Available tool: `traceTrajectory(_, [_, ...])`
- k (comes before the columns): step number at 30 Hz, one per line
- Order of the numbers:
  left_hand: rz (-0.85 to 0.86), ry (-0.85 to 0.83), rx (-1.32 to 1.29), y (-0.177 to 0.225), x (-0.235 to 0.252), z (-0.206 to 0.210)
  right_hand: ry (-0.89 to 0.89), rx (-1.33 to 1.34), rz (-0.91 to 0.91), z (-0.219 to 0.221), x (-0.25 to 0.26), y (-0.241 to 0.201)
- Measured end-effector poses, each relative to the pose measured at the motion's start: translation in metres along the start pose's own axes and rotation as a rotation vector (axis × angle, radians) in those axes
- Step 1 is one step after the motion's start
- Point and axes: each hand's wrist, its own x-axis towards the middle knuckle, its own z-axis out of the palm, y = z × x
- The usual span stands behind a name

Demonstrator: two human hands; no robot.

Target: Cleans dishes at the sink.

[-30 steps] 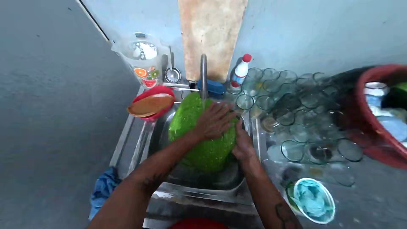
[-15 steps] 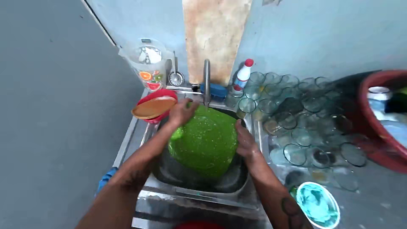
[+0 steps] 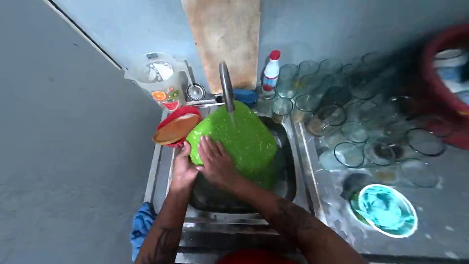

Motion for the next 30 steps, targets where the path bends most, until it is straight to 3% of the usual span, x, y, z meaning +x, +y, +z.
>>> traceTrajectory(3, [0.025, 0.02, -0.072, 0.015, -0.005, -0.015, 0.01, -0.071, -0.106, -0.015, -0.043, 0.035])
traceTrajectory(7, [0.014, -0.045, -0.068, 0.013, -0.01, -0.021, 0.054, -0.162, 0.11, -0.045, -0.009, 0.093])
traceTrajectory(10, [0.02, -0.037, -0.012, -0.004, -0.009, -0.002, 0.079, -0.116, 0.191, -0.041, 0.036, 0.066])
traceTrajectory(12, [0.032, -0.009, -0.026, -0.013, -0.006, 0.011, 0.086, -0.043, 0.1, -0.022, 0.037, 0.028])
traceTrajectory(14, [0.037, 0.039, -0.059, -0.015, -0.003, 0.016, 0.08, -0.02, -0.034, -0.002, 0.01, 0.0])
traceTrajectory(16, [0.026, 0.009, -0.099, -0.009, -0.001, 0.004, 0.02, -0.102, -0.146, -0.005, -0.034, -0.001])
traceTrajectory(20, [-0.007, 0.014, -0.137, 0.009, -0.006, -0.015, 0.164, -0.142, -0.21, -0.029, -0.087, 0.06])
traceTrajectory(24, [-0.009, -0.04, -0.044, 0.011, -0.012, -0.02, 0.104, -0.122, 0.111, -0.063, -0.036, 0.109])
traceTrajectory(26, [0.001, -0.019, 0.036, 0.004, -0.016, -0.008, 0.143, -0.183, 0.184, -0.05, -0.001, 0.115])
traceTrajectory(30, [0.017, -0.033, 0.149, -0.014, -0.019, 0.016, 0.024, -0.105, 0.035, -0.03, 0.022, 0.048])
